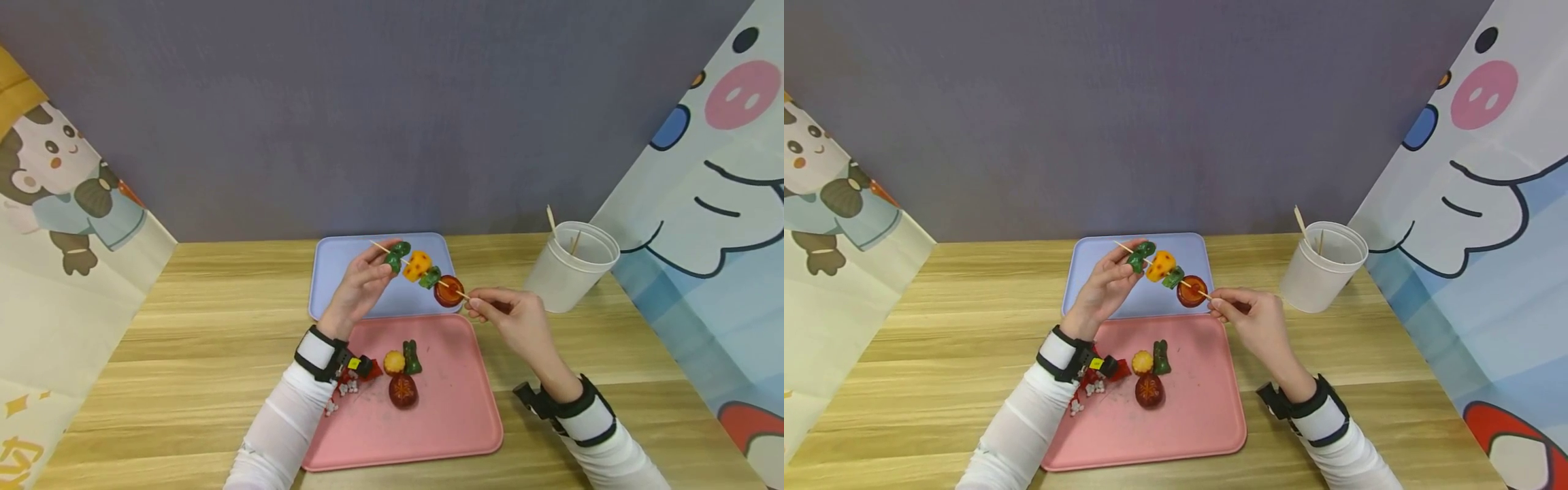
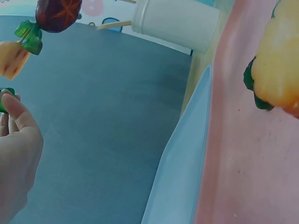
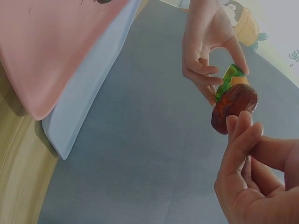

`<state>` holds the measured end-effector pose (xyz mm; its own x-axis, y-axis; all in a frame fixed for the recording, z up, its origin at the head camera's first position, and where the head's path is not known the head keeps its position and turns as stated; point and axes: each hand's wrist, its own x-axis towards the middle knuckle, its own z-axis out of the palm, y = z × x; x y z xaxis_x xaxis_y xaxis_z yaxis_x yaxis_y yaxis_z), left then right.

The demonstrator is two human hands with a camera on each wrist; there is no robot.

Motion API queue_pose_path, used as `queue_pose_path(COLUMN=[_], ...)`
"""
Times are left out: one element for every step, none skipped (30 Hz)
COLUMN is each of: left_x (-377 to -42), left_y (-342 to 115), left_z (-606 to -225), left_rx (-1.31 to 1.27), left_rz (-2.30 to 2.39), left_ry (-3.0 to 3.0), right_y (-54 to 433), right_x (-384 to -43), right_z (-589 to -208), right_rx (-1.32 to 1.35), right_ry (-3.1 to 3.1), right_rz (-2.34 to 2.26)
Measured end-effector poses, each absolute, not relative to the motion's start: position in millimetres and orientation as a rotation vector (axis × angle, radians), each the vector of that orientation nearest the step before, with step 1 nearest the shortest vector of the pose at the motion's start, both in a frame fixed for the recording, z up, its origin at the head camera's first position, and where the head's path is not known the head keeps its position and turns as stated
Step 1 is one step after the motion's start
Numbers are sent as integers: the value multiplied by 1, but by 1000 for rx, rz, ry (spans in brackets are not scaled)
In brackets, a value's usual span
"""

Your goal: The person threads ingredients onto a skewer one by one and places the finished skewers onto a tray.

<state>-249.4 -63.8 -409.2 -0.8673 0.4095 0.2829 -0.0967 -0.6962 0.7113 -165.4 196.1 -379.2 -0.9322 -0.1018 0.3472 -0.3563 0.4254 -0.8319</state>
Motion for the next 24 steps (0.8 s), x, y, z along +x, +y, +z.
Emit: queue_pose_path(left_x=[-249, -249, -249, -249, -249, -249, -249, -249, -249, -249, -249, -249, -248, -248, -248, -248, -248, -248, -248, -248, -248, -248, -248, -248], left_y=[-63, -63, -63, -63, -63, -63, -62, -62, -62, -62, -62, -62, -62, -62, -63, -63, -63, -63, -63, -63, -63, -63, -63, -63], left_z=[-409, -409, -409, -409, -409, -409, -409, -409, -409, -409, -409, -410, -410, -410, -410, -411, -411, -411, -411, -412, -412, -411, -411, -411], left_rx=[624, 625, 626, 628, 632, 637, 645, 652, 657, 661, 665, 667, 669, 668, 669, 670, 672, 676, 679, 682, 685, 686, 689, 691], left_rz=[2585, 2587, 2589, 2589, 2588, 2582, 2573, 2565, 2557, 2548, 2541, 2534, 2531, 2530, 2529, 2528, 2528, 2525, 2523, 2519, 2515, 2511, 2505, 2499], left_ry=[1049, 1044, 1043, 1044, 1046, 1049, 1057, 1063, 1070, 1077, 1083, 1086, 1088, 1089, 1089, 1088, 1085, 1083, 1083, 1085, 1086, 1089, 1094, 1104], right_y=[196, 196, 195, 195, 195, 195, 195, 195, 194, 194, 194, 194, 194, 194, 194, 194, 194, 194, 194, 194, 194, 195, 195, 195], right_x=[-165, -166, -166, -165, -165, -165, -165, -165, -165, -164, -164, -165, -165, -165, -165, -165, -165, -165, -164, -164, -164, -164, -163, -164], right_z=[-379, -379, -379, -379, -379, -379, -379, -379, -378, -378, -378, -378, -378, -377, -377, -377, -377, -377, -376, -376, -376, -376, -376, -376], right_rx=[402, 403, 403, 403, 401, 398, 395, 394, 390, 386, 380, 374, 366, 352, 337, 322, 306, 288, 274, 261, 256, 252, 254, 255], right_ry=[-2432, -2430, -2432, -2432, -2435, -2436, -2438, -2438, -2439, -2439, -2442, -2445, -2452, -2464, -2478, -2494, -2511, -2533, -2562, -2591, -2612, -2632, -2650, -2667], right_rz=[1516, 1520, 1514, 1508, 1501, 1495, 1491, 1492, 1497, 1504, 1514, 1531, 1557, 1579, 1609, 1643, 1680, 1711, 1731, 1744, 1768, 1784, 1798, 1812])
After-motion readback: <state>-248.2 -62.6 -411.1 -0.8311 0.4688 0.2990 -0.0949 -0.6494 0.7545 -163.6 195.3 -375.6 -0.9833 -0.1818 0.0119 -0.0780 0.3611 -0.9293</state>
